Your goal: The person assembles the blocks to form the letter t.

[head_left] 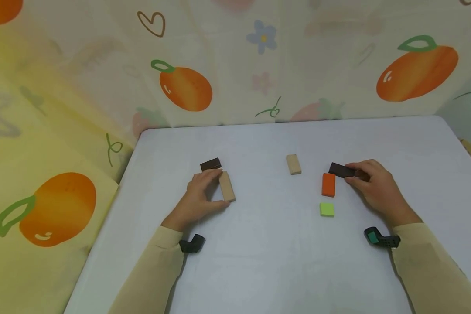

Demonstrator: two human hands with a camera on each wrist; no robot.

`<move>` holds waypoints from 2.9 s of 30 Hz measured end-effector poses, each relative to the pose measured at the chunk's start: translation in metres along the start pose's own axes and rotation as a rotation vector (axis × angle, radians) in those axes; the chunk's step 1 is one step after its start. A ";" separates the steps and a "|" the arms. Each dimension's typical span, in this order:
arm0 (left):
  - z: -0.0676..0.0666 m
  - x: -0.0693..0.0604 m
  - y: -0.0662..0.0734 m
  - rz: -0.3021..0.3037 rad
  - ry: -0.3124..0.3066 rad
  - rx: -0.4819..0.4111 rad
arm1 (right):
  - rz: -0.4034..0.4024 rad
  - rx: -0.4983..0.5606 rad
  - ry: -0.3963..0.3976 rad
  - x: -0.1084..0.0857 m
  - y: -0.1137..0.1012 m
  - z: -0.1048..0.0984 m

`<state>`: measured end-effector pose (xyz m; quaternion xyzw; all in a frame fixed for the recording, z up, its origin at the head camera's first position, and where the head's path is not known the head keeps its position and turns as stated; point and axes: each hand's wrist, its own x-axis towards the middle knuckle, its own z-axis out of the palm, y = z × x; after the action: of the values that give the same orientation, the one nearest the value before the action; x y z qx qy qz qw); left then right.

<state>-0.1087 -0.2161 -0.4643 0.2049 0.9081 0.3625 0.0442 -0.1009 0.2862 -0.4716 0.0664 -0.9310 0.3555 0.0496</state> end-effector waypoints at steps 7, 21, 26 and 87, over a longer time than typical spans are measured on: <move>0.005 0.006 0.014 0.070 -0.016 -0.003 | 0.019 0.017 0.008 0.001 -0.002 -0.002; 0.020 0.022 0.035 0.200 -0.070 0.024 | -0.035 0.111 0.033 0.001 -0.022 -0.005; 0.025 0.027 0.039 0.219 -0.092 0.020 | -0.087 0.169 0.005 0.002 -0.039 0.002; 0.058 0.046 0.045 0.132 -0.154 0.003 | -0.132 0.110 -0.227 0.052 -0.096 0.089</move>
<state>-0.1215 -0.1307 -0.4734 0.2918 0.8871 0.3462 0.0896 -0.1407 0.1512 -0.4673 0.1700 -0.9034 0.3920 -0.0365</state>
